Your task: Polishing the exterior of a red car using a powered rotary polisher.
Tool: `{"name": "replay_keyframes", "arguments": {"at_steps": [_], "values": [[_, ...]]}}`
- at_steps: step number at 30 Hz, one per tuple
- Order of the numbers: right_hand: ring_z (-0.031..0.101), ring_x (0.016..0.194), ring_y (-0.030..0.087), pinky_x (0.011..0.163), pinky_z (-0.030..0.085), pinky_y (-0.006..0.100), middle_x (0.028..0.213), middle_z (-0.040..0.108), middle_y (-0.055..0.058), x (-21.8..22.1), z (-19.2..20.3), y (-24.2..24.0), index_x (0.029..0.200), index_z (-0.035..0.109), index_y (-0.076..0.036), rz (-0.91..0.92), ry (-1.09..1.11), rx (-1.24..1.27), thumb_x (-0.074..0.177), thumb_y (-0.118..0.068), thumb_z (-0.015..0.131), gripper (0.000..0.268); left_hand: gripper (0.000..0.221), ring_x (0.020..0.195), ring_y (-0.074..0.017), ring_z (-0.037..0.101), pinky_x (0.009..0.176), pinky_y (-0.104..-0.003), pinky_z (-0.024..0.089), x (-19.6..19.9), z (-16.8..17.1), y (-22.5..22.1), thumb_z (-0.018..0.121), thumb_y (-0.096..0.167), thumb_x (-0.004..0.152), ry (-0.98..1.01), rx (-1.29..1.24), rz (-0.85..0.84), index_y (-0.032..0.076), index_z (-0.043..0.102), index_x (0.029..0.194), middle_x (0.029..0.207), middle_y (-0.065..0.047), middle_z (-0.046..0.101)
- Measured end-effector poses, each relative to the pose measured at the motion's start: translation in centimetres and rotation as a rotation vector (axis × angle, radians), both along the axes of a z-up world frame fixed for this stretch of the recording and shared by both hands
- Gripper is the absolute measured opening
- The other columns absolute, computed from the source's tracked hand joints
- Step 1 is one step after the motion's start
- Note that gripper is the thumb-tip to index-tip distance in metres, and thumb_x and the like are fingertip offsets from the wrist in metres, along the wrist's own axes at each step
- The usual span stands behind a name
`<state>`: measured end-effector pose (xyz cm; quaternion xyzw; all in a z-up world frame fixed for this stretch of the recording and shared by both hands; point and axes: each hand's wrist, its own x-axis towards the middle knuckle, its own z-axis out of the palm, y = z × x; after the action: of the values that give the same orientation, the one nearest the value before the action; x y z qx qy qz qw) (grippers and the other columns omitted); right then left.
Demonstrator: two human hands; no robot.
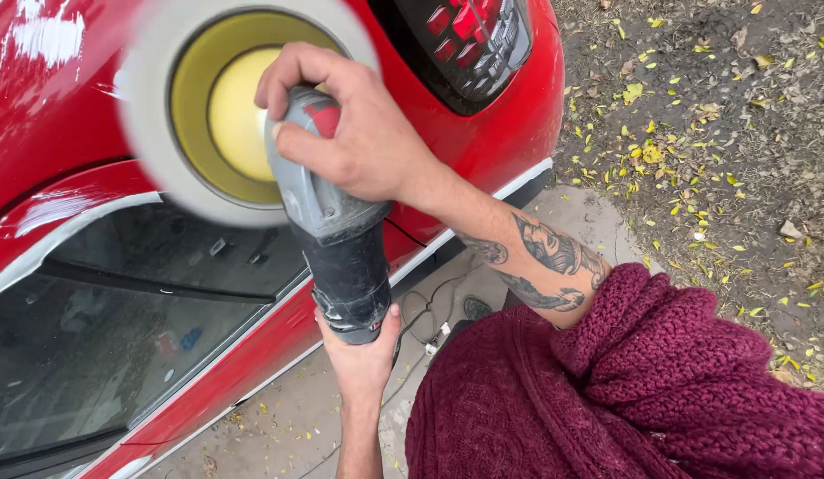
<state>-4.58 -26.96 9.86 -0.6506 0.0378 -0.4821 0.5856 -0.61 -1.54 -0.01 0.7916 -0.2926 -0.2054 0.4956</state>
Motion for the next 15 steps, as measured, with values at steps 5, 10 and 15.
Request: {"name": "replay_keyframes", "arguments": {"at_steps": [5, 10, 15], "values": [[0.063, 0.11, 0.015, 0.106, 0.051, 0.03, 0.11, 0.065, 0.008, -2.3, -1.0, -3.5, 0.105, 0.059, -0.003, -0.029, 0.006, -0.04, 0.095, -0.005, 0.064, 0.012, 0.076, 0.104, -0.0192, 0.068, 0.093, -0.036, 0.054, -1.1, 1.9, -3.1, 0.087, 0.021, 0.075, 0.07, 0.05, -0.048, 0.0, 0.046, 0.135, 0.115, -0.012, 0.069], [0.066, 0.109, 0.017, 0.104, 0.053, 0.032, 0.117, 0.068, 0.009, -3.5, -1.6, -5.6, 0.105, 0.06, -0.001, -0.065, 0.017, -0.063, 0.097, -0.004, 0.064, 0.009, 0.081, 0.099, -0.0194, 0.071, 0.088, -0.036, 0.055, -1.4, 3.5, -5.3, 0.087, 0.025, 0.072, 0.079, 0.084, -0.079, 0.002, 0.045, 0.137, 0.111, -0.012, 0.072], [0.067, 0.115, 0.018, 0.108, 0.053, 0.035, 0.116, 0.07, 0.01, -3.4, -1.5, -5.3, 0.104, 0.062, -0.001, -0.137, 0.046, -0.01, 0.095, -0.004, 0.061, 0.01, 0.073, 0.096, -0.0203, 0.073, 0.086, -0.037, 0.057, -0.8, 3.6, -4.8, 0.087, 0.026, 0.073, 0.101, 0.137, -0.108, 0.003, 0.05, 0.132, 0.108, -0.012, 0.075]]}}
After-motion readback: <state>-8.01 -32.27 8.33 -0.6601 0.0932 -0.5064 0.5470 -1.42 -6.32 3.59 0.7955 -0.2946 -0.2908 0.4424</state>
